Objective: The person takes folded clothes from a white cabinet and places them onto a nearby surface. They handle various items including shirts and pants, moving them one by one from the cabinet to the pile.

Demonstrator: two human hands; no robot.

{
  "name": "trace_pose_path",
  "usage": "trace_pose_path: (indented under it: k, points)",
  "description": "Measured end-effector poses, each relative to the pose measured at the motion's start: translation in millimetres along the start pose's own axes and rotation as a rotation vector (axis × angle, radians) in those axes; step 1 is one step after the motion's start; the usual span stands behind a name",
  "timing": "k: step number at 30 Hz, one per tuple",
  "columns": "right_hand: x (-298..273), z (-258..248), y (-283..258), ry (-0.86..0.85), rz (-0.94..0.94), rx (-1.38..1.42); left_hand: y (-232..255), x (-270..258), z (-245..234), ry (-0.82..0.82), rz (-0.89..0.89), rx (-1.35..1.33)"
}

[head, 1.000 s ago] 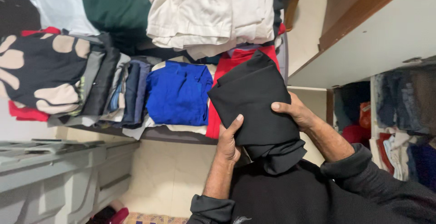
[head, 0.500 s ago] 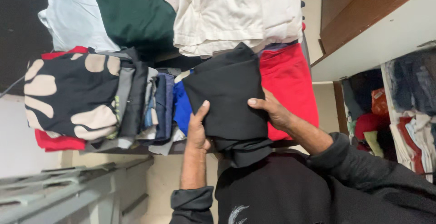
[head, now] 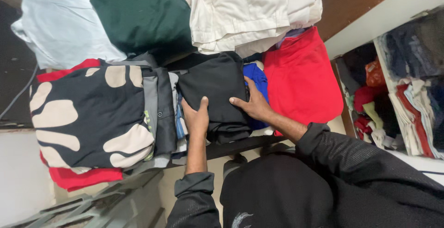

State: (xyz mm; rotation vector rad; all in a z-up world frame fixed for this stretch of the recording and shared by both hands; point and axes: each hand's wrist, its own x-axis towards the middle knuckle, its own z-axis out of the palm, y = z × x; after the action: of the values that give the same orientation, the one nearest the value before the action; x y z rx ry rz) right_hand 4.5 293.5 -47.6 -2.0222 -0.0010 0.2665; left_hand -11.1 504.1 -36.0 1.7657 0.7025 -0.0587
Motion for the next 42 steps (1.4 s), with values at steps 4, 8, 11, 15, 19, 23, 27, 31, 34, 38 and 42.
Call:
trace_pose_path:
  k: [4, 8, 11, 15, 19, 23, 27, 31, 34, 38, 42]
  points:
    - [-12, -8, -28, 0.038, -0.022, -0.265, 11, -27, -2, 0.020, 0.232, 0.200]
    - [-20, -10, -52, 0.151, -0.288, -0.530, 19, -50, 1, 0.051, 0.498, 0.447]
    - [-10, -5, -50, 0.070, -0.425, -0.662, 15, -43, 15, -0.015, 0.602, 0.572]
    - [0, 4, -31, -0.097, -0.317, -0.670, -2, -22, 32, -0.077, 0.648, 0.686]
    - [3, 7, -13, -0.119, -0.281, -0.689, -21, -9, 38, -0.069, 0.734, 0.697]
    - [2, 6, -5, -0.106, -0.303, -0.668, -29, -7, 39, -0.062, 0.723, 0.704]
    - [-11, -12, -6, -0.171, -0.275, -0.635, -23, -9, 34, -0.073, 0.721, 0.704]
    - [-42, -48, -6, -0.108, -0.225, -0.594, -8, -27, 33, -0.075, 0.705, 0.701]
    - [-56, -81, -4, -0.025, -0.205, -0.585, 7, -55, 45, -0.087, 0.758, 0.727]
    - [-72, -122, 8, 0.061, -0.156, -0.578, 25, -99, 76, -0.172, 0.847, 0.741]
    - [-87, -168, 28, 0.133, -0.135, -0.575, 39, -132, 118, -0.295, 0.871, 0.759]
